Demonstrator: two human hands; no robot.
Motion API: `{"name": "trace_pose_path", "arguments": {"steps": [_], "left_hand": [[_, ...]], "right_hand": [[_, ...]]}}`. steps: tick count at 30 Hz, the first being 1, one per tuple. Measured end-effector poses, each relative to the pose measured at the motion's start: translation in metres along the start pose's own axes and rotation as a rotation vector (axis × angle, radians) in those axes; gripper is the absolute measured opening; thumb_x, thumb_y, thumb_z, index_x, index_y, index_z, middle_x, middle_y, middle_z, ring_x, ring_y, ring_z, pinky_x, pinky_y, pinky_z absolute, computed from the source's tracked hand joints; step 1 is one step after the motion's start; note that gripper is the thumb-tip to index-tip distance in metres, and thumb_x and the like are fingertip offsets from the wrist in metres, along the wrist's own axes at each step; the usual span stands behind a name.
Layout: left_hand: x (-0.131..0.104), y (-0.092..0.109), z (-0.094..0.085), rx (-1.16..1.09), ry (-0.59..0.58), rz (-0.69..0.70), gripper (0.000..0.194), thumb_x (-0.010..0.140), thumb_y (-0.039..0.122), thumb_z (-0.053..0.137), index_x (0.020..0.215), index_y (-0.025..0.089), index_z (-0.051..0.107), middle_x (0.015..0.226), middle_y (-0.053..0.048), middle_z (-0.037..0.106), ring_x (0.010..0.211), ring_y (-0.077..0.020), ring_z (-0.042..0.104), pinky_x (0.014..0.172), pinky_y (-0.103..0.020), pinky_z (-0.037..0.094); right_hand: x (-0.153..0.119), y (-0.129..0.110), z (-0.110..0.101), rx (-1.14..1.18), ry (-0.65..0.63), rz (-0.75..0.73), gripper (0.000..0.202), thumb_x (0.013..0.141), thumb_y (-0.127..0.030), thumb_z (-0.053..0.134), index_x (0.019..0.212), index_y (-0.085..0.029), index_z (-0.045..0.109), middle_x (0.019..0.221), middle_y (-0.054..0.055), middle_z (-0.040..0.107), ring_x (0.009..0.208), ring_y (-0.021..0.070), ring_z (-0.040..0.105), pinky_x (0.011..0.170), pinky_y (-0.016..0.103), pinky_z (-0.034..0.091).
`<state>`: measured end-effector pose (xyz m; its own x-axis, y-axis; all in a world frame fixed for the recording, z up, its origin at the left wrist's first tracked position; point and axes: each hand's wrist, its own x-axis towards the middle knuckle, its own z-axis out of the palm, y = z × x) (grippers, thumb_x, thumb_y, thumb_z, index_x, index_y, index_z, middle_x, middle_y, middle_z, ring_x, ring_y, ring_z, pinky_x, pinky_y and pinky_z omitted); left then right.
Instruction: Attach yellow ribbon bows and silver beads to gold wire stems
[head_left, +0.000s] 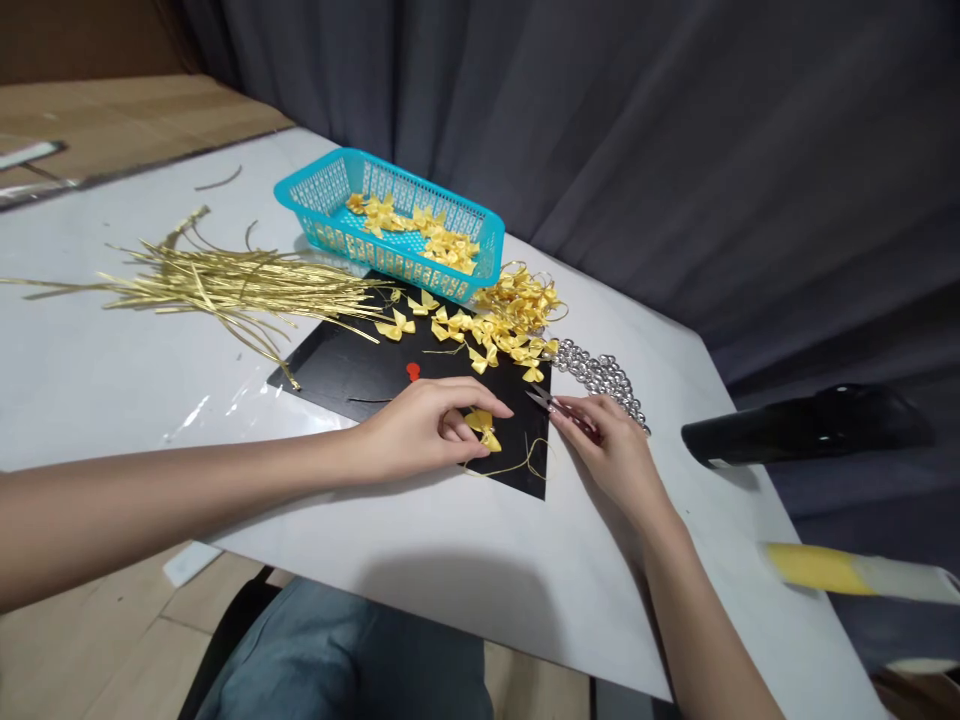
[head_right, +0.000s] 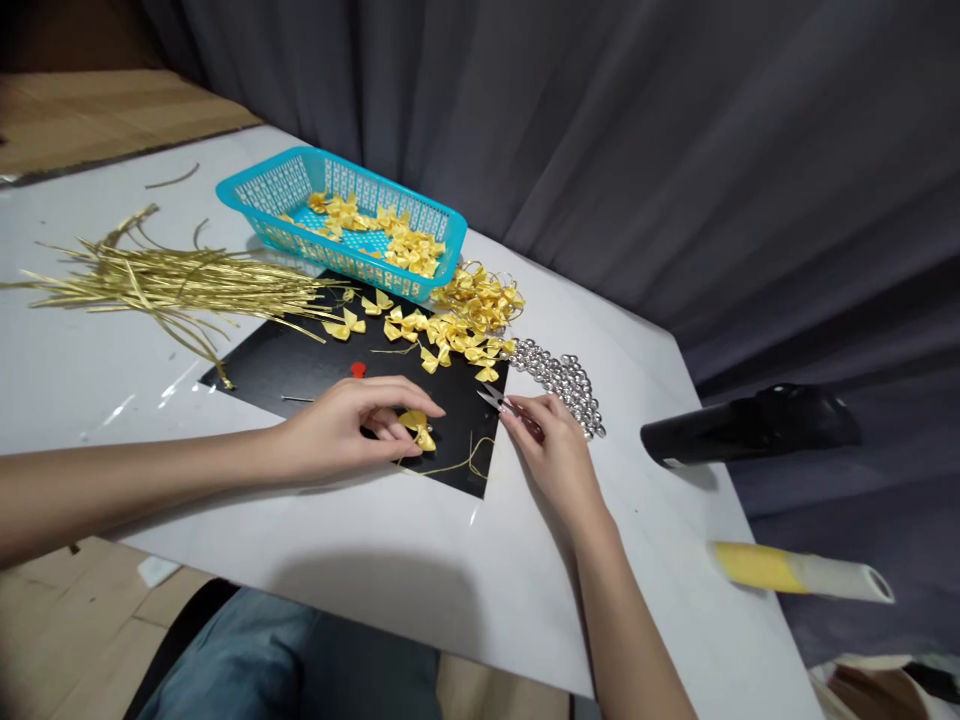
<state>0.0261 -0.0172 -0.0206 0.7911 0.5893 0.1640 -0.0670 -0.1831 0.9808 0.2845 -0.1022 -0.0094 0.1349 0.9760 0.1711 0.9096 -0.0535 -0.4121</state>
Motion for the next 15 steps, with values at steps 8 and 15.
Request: {"name": "trace_pose_path", "arguments": {"steps": [8,15], "left_hand": [[-0.003,-0.003,0.003,0.172,0.037,0.192,0.032,0.086,0.010,0.060,0.116,0.019,0.065,0.113,-0.007,0.064,0.082,-0.0106,0.071,0.075,-0.020,0.061],[-0.005,0.003,0.007,0.197,0.079,0.184,0.028,0.089,0.013,0.059,0.116,0.017,0.064,0.115,-0.009,0.063,0.086,-0.0120,0.071,0.079,-0.021,0.060]], "right_hand": [[-0.015,-0.058,0.009,0.334,0.155,-0.008,0.018,0.091,-0.034,0.061,0.079,-0.021,0.064,0.082,0.004,0.060,0.079,0.0192,0.057,0.071,0.032,0.046],[-0.031,-0.086,0.027,0.511,0.039,0.040,0.009,0.088,-0.029,0.062,0.088,-0.021,0.056,0.077,0.000,0.055,0.064,0.0138,0.050,0.058,0.027,0.042]]}}
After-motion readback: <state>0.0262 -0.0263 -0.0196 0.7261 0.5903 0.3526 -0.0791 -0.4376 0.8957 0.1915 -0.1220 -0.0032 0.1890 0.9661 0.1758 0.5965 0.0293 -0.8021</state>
